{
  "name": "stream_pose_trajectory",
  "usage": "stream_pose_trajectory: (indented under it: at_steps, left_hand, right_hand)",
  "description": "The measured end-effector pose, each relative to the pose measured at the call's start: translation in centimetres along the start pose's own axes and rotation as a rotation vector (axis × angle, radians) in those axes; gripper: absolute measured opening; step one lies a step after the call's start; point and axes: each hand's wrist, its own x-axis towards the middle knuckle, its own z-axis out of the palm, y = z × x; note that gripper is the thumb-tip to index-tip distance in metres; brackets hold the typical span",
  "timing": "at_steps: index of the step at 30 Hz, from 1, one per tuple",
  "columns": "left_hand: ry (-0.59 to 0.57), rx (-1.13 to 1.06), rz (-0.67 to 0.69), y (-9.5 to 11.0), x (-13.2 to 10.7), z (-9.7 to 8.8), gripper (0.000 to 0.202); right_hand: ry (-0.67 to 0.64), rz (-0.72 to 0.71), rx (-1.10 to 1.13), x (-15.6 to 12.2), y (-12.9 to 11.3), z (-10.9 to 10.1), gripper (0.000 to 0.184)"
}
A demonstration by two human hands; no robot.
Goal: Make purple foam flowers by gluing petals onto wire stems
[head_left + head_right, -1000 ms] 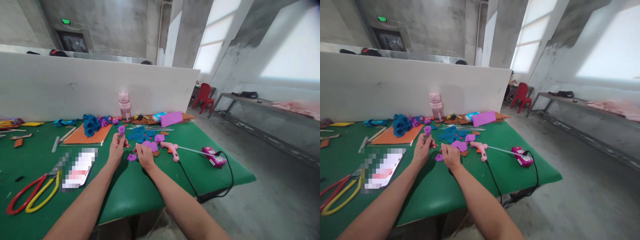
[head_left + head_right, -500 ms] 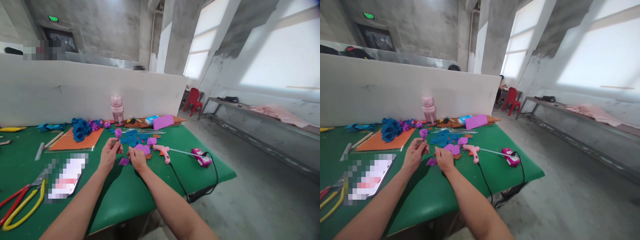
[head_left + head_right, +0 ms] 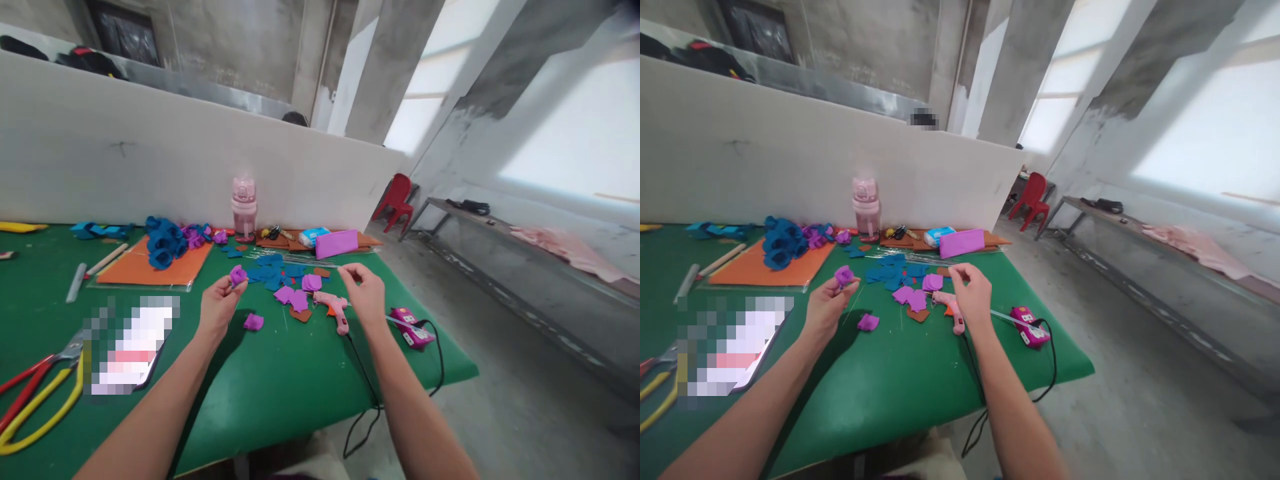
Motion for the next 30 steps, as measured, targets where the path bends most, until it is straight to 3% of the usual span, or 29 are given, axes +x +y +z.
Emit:
stream_pose_trajectory:
  at_steps: [3, 6, 10, 13, 18, 23, 30]
  left_hand:
    - [-0.019, 0.007, 0.007, -0.6, 0.1, 0.0, 0.032]
    - [-0.009, 0.02, 0.01, -1.0, 0.2, -0.1, 0.032]
    - [0.002, 0.038, 0.007, -1.3, 0.3, -0.1, 0.032]
    - [-0.017, 0.064, 0.018, -1.3, 0.3, -0.1, 0.029]
    - [-0.024, 0.084, 0.023, -1.5, 0.2, 0.1, 0.025]
    - [-0.052, 0.071, 0.013, -1.6, 0.1, 0.4, 0.025]
    - [-0.034, 0.012, 0.023, -2.1, 0.3, 0.4, 0.023]
  right_hand:
    - [-0.291, -0.149, -0.176, 1.3, 1.4, 0.6, 0.021]
    - [-0.559, -0.319, -0.355, 2.1, 2.1, 3.1, 0.019]
    - [-0.782, -0.507, -0.563, 3.0, 2.1, 6.4, 0.018]
    - [-0.934, -0.622, -0.647, 3.1, 1.4, 7.7, 0.022]
    - [-0.977, -0.672, -0.759, 2.5, 0.4, 7.6, 0.023]
    - [-1.007, -0.742, -0.817, 1.6, 1.2, 7.4, 0.028]
    - [-0.998, -0.708, -0.801, 1.4, 2.3, 9.3, 0.016]
